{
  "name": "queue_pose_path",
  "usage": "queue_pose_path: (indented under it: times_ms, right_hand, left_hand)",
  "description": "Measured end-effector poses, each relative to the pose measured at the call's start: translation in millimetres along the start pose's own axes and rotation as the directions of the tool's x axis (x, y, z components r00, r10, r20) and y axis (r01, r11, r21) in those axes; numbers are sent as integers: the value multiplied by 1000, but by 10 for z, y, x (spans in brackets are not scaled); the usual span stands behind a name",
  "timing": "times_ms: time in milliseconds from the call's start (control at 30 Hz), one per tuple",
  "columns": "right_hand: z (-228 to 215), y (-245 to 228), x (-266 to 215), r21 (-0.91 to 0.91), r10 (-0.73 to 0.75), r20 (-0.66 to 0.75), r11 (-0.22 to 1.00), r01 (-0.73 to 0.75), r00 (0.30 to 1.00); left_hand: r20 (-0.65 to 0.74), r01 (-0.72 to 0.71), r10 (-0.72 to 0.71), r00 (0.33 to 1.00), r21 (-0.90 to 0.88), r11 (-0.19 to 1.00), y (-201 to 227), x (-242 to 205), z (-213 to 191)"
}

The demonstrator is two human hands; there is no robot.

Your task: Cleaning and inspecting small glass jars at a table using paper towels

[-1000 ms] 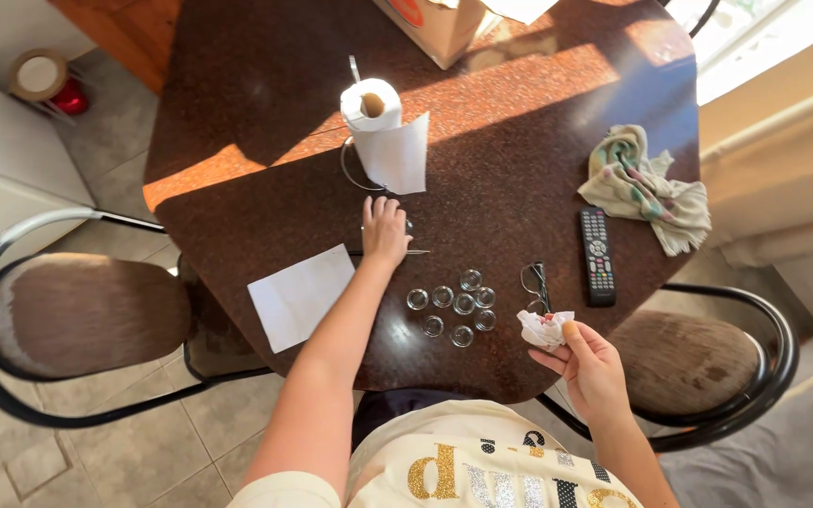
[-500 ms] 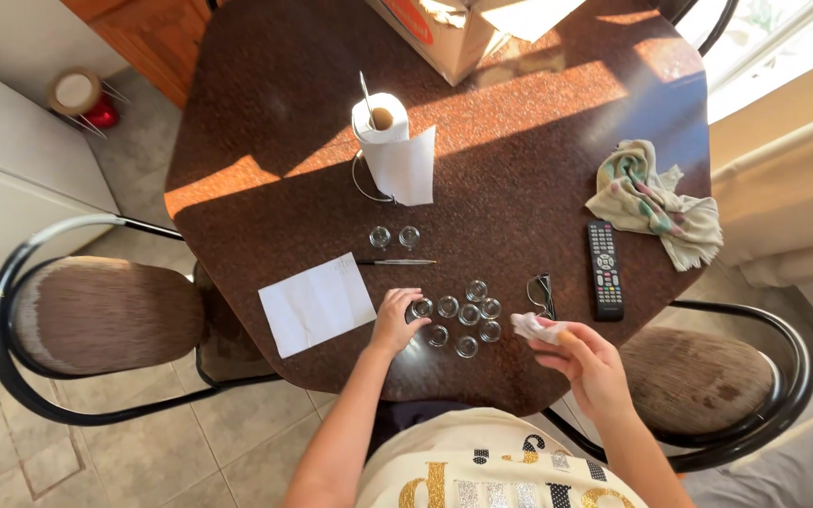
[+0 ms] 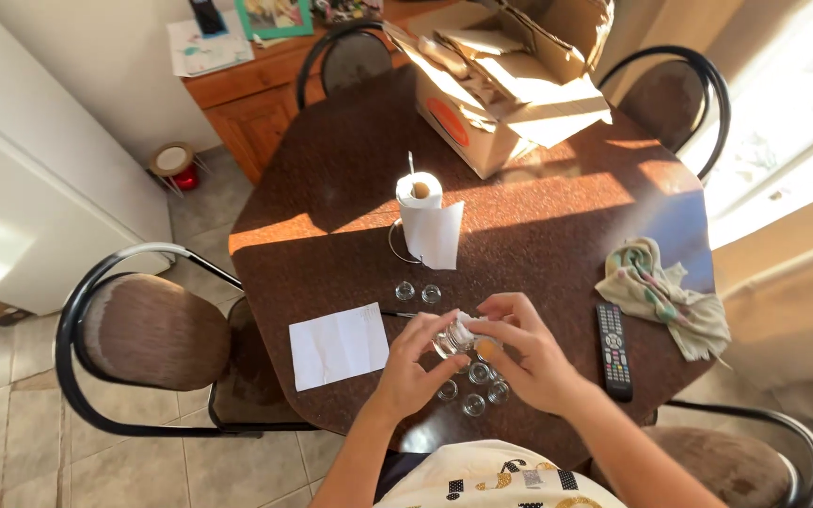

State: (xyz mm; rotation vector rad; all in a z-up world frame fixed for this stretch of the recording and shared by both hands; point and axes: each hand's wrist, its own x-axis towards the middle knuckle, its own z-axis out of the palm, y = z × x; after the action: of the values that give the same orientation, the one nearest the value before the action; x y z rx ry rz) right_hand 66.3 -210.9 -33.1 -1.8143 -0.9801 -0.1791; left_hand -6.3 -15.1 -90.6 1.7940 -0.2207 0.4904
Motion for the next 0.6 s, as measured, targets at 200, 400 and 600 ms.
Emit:
queue_pose_path:
  times_ms: [200,400,600]
  right_hand:
    - [-247,-105,199,-27,-179,415,977,209,892]
    - [-213,139,73,39,-77,442,997,66,894]
    - [-27,447,-194,467,446,633,431,-772,632]
  left_hand:
    - [307,289,-164,938,-424,858,438,175,-147]
    - [312,133,-90,946,-120,984,572,335,-159]
    - [402,-504,316,860,568,651,277,276,-78]
